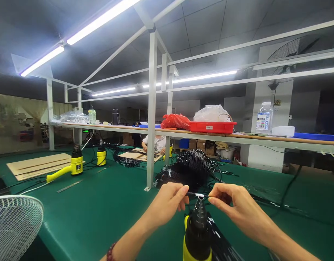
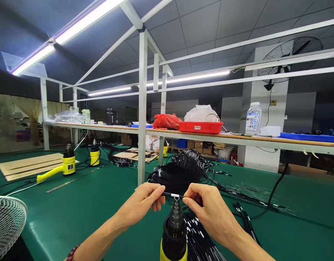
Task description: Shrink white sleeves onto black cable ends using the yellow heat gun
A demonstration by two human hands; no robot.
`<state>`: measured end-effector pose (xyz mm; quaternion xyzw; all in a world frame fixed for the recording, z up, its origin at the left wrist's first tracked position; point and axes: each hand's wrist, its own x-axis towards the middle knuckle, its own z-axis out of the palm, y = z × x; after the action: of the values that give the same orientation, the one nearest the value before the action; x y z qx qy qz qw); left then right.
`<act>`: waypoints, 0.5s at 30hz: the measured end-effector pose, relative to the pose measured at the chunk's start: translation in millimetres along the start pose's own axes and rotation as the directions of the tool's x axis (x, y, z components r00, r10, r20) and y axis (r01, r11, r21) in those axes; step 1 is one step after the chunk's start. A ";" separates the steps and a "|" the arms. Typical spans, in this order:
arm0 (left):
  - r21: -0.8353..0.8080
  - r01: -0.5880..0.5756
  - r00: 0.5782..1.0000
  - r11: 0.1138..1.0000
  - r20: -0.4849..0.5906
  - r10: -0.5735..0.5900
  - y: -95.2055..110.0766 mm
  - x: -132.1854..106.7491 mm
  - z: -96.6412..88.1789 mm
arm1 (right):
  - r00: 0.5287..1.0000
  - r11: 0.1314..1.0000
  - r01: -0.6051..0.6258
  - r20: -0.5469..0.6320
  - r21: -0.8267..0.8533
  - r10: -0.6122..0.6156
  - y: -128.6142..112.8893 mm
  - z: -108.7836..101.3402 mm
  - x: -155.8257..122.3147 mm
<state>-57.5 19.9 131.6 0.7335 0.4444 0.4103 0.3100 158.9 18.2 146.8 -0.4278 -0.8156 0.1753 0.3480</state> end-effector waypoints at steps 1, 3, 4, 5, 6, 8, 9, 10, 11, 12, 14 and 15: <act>0.000 0.002 1.000 1.000 -0.002 -0.002 0.5 0.5 0.1 | 1.000 1.000 -0.003 0.013 -0.012 0.003 -0.2 -1.0 -0.5; -0.006 0.000 1.000 1.000 -0.013 0.000 2.4 1.4 0.3 | 0.999 0.999 -0.014 0.050 -0.045 0.016 -0.2 -3.4 -1.3; -0.011 -0.002 1.000 1.000 -0.017 0.002 3.8 1.6 0.4 | 0.997 0.998 -0.019 0.068 -0.059 0.023 0.0 -4.6 -1.7; -0.015 -0.004 1.000 1.000 -0.021 0.004 5.2 1.5 0.6 | 0.996 0.997 -0.022 0.080 -0.070 0.028 0.3 -5.7 -2.0; -0.019 -0.004 1.000 1.000 -0.024 0.004 6.5 1.2 0.8 | 0.996 0.997 -0.022 0.086 -0.076 0.029 0.8 -6.5 -2.2; -0.027 -0.002 1.000 1.000 -0.031 0.001 8.4 0.1 1.3 | 0.997 0.997 -0.011 0.073 -0.078 0.017 2.0 -7.0 -2.0; -0.032 -0.004 0.999 0.999 -0.037 0.003 8.7 -0.5 1.5 | 0.998 0.997 -0.004 0.059 -0.081 0.009 2.9 -6.7 -1.7; -0.040 -0.013 0.999 0.999 -0.044 0.012 8.5 -1.0 1.7 | 0.999 0.997 0.003 0.042 -0.083 0.001 3.8 -6.1 -1.2; -0.050 -0.026 0.998 0.998 -0.052 0.024 8.1 -1.4 1.9 | 1.000 0.997 0.007 0.030 -0.081 -0.005 4.7 -5.2 -0.7; -0.060 -0.040 0.997 0.997 -0.063 0.037 7.4 -1.5 2.0 | 1.000 0.997 0.011 0.019 -0.075 -0.010 5.6 -4.3 -0.1; -0.069 -0.062 0.995 0.996 -0.082 0.056 6.3 -0.8 2.0 | 1.000 0.998 0.020 0.002 -0.061 -0.020 6.8 -2.6 1.0; -0.066 -0.065 0.994 0.996 -0.091 0.059 6.1 -0.3 1.8 | 1.000 0.998 0.025 -0.004 -0.057 -0.025 7.0 -2.0 1.2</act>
<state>-53.5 17.0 135.7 0.7169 0.4201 0.4671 0.3022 163.9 23.1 144.6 -0.4278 -0.8247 0.1468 0.3397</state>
